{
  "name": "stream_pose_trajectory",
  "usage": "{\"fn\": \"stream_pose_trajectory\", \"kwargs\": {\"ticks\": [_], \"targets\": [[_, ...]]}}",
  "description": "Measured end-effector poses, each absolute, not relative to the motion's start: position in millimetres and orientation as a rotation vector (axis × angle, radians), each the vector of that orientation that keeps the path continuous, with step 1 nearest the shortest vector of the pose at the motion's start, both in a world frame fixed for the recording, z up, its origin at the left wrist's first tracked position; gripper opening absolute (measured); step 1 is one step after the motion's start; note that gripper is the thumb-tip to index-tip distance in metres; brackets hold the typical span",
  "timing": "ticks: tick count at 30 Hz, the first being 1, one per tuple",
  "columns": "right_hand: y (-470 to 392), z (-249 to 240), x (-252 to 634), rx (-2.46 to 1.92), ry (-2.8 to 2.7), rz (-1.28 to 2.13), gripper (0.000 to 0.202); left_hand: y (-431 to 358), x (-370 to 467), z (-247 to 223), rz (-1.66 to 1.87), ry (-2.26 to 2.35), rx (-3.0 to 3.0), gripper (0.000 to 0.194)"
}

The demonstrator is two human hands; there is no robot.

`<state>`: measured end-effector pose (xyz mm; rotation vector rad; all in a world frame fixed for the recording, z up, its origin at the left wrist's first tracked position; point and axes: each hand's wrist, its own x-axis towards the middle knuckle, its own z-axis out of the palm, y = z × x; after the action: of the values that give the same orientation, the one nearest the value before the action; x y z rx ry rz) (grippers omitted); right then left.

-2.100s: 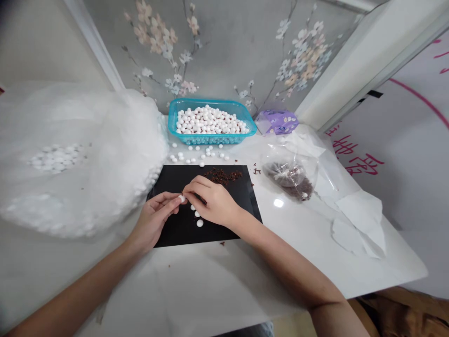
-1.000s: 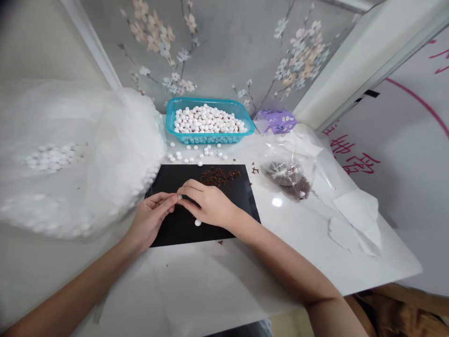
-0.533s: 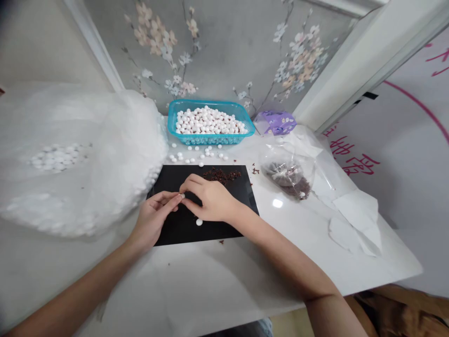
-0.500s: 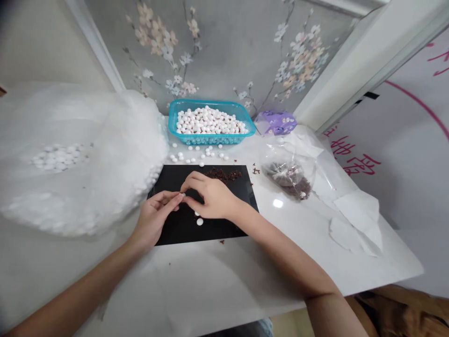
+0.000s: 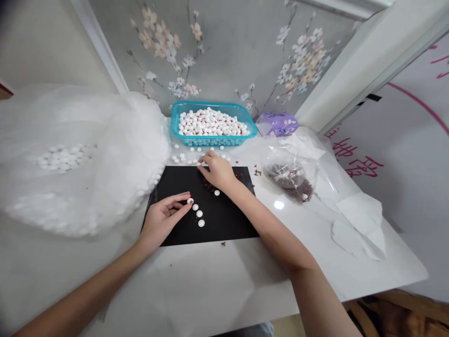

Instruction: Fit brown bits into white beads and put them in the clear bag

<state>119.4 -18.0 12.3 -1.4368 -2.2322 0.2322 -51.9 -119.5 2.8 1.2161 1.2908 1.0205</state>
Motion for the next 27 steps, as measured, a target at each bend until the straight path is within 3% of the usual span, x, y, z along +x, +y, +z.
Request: {"fn": "stream_pose_trajectory", "kwargs": {"ticks": [6,12,20,27], "targets": [[-59,31,114,-0.970,-2.204,0.730,0.021,-115,-55,6,1.115,1.235,1.040,0.034],[-64,52,125,-0.822,-2.405,0.894,0.021,-115,-55,9,1.056,1.253,1.040,0.027],[-46,38,144,-1.458,-2.466,0.449,0.006,-116,-54,12,1.051,1.252,1.046,0.024],[-48,29,137,-1.502,-2.473,0.395,0.007,-116,-53,13,1.061,1.242,1.049,0.024]]}}
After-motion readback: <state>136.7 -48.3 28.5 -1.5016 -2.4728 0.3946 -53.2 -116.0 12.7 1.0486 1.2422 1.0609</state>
